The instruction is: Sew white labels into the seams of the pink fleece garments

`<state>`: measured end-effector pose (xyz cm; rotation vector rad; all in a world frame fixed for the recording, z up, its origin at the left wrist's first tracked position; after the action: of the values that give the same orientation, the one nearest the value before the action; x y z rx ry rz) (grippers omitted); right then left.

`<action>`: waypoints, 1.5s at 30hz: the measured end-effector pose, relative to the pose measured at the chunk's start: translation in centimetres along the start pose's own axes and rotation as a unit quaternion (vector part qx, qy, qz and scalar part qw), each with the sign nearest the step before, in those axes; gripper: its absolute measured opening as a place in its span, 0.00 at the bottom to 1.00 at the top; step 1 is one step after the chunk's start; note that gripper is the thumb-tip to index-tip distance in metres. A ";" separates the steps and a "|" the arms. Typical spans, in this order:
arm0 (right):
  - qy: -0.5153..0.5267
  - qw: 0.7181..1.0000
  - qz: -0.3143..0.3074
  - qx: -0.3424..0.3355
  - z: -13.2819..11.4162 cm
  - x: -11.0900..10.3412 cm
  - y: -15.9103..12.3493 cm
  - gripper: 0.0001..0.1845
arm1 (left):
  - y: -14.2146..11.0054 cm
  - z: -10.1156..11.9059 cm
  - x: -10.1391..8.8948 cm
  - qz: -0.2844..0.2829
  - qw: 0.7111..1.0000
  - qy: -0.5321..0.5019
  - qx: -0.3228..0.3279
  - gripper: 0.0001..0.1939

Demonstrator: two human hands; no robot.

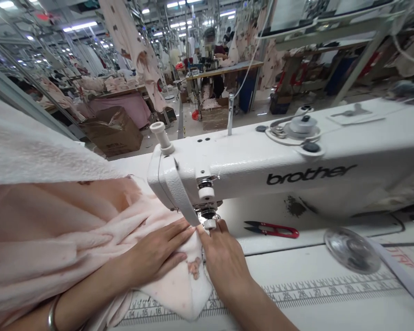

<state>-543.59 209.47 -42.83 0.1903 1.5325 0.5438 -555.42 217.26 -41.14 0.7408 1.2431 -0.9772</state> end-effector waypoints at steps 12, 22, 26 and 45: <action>0.058 0.998 0.010 0.008 -0.4 -0.1 -0.9 0.33 | 0.1 0.2 -0.4 -0.001 1.000 -0.002 -0.003 0.24; 0.021 1.000 -0.004 0.016 0.0 0.7 -0.7 0.28 | 1.2 -0.5 -0.6 -0.018 0.999 0.001 -0.031 0.20; 0.022 0.999 0.009 0.027 -0.1 0.7 -0.8 0.27 | 1.7 -0.8 -0.3 -0.012 0.999 0.002 -0.039 0.19; 0.053 0.997 0.044 -0.044 -4.1 -1.0 -2.0 0.30 | -1.8 -0.9 -1.5 0.055 0.996 0.002 -0.074 0.27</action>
<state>-547.06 206.37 -43.04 0.1642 1.6050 0.6986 -557.45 217.64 -39.75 0.6885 1.2503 -0.7850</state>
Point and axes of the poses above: each hand's wrist, its own y-axis towards the middle knuckle, its own x-axis out of the palm, z = x × y, the point moved 5 cm from there along y, towards the middle knuckle, and after that the axes turned 15 degrees about -x, right-handed, at the moved point
